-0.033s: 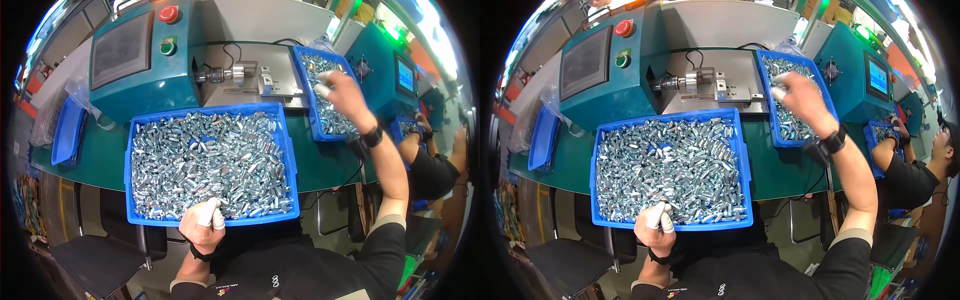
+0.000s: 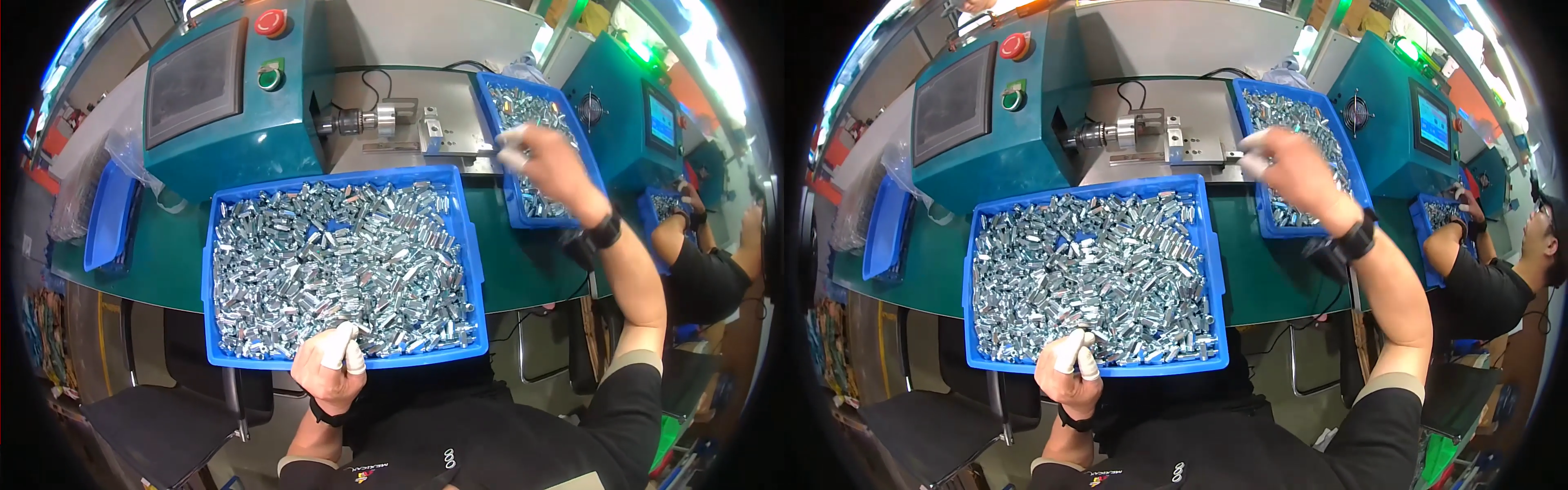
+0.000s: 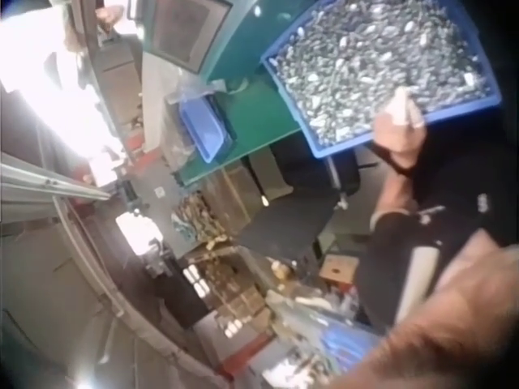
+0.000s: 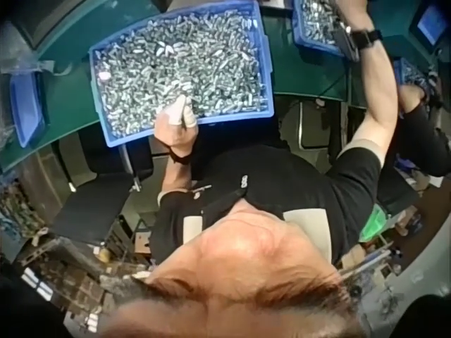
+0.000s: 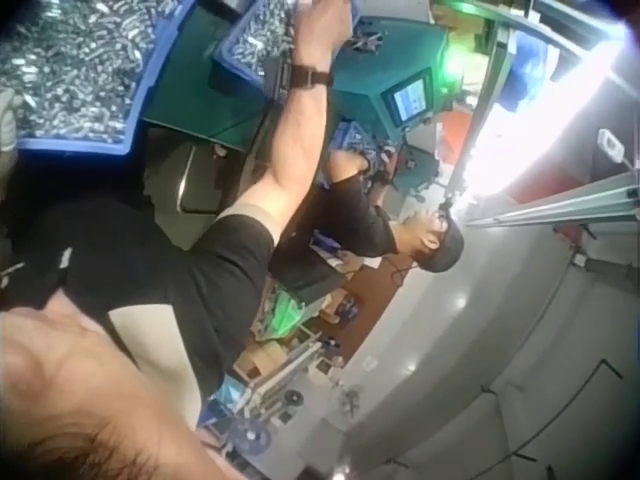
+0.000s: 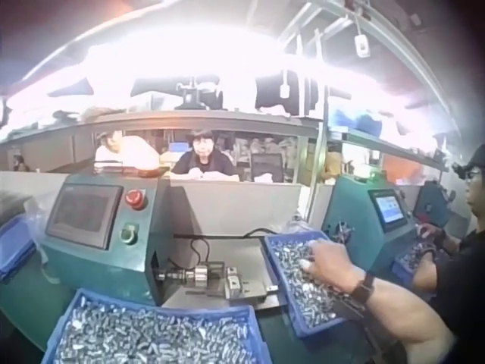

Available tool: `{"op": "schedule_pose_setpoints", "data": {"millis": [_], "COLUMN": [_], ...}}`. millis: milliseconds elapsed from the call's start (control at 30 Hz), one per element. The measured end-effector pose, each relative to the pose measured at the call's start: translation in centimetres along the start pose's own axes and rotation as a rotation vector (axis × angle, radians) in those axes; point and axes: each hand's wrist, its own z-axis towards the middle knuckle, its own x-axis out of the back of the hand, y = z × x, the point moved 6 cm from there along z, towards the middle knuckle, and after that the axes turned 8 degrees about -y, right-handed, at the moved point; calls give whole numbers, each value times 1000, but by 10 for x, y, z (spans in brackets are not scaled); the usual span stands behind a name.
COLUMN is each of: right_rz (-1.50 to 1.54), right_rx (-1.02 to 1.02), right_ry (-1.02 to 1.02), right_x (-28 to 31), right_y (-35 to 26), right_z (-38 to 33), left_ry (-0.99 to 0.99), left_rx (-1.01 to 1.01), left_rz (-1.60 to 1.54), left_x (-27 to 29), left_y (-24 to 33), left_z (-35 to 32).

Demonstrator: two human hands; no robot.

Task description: The person picks up a metal part from a blue bin, places it into a machine fixture, and then removes it and places it into a separate blue bin, repeating this process.

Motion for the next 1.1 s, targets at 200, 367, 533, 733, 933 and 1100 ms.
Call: {"op": "schedule_pose_setpoints", "data": {"millis": [200, 367, 533, 733, 933, 1100], "right_rz": [-7, 51, 168, 378, 527, 551], "right_rx": [516, 491, 474, 396, 119, 120], "right_ry": [-425, -402, -448, -55, 4, -49], "right_x": [-72, -79, -73, -31, -51, -62], "right_y": [-114, -112, -114, -89, -40, -42], "right_z": [-44, -43, -40, 17, 84, 91], "left_ry": [15, 34, 22, 6, 17, 17], "left_rx": [5, 16, 12, 19, 12, 18], "left_rz": [10, 27, 19, 17, 14, 32], "left_x": [-3, -1, 1, 0, -1, -1], "left_y": [-3, -1, -2, 0, -3, -3], "left_z": [-2, -1, -1, -1, 0, 0]}}
